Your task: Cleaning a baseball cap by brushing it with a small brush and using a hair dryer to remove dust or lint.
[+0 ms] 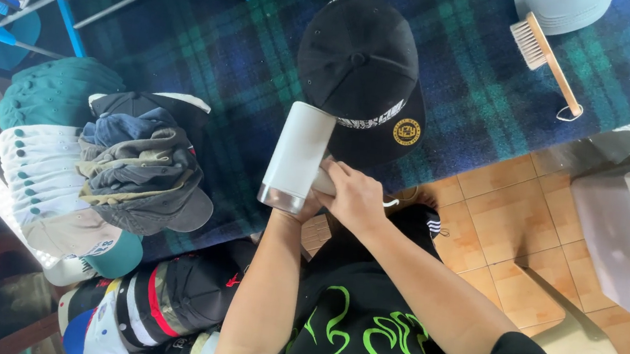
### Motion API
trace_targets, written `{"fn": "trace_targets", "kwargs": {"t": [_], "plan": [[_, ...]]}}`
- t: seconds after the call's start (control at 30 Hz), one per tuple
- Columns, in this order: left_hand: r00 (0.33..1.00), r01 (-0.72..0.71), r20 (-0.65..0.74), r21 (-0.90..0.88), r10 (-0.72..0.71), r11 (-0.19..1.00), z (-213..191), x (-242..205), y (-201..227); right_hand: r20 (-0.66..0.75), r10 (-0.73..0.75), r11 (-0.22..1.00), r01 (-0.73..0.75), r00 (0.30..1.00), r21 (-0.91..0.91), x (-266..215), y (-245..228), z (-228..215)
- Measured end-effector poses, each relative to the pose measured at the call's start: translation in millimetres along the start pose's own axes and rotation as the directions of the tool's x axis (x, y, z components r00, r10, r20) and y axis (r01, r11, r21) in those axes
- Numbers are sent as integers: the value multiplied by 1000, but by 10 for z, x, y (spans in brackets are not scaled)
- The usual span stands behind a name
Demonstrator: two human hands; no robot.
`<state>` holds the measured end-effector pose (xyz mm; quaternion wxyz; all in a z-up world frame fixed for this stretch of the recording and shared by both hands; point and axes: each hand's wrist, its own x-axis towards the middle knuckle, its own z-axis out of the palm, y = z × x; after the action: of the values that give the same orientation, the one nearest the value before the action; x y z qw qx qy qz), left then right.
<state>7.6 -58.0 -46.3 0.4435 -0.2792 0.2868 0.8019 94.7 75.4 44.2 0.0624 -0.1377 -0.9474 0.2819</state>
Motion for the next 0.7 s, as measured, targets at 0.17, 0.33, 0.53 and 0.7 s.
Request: {"fn": "trace_targets", "kwargs": {"t": [0.17, 0.33, 0.53, 0.7], "plan": [[996, 16, 89, -148, -3, 989, -149, 108, -22, -75, -17, 998, 12, 997, -66, -207, 444, 213], [980, -68, 190, 6, 66, 998, 230, -42, -33, -177, -26, 1000, 27, 984, 3, -418, 891, 148], [981, -45, 188, 17, 41, 999, 169, -3, -38, -223, -12, 907, 104, 975, 408, -533, 1567, 84], [987, -94, 135, 79, 83, 992, 226, -24, -96, 565, 482, -232, -525, 670, 819, -469, 1756, -269]]}}
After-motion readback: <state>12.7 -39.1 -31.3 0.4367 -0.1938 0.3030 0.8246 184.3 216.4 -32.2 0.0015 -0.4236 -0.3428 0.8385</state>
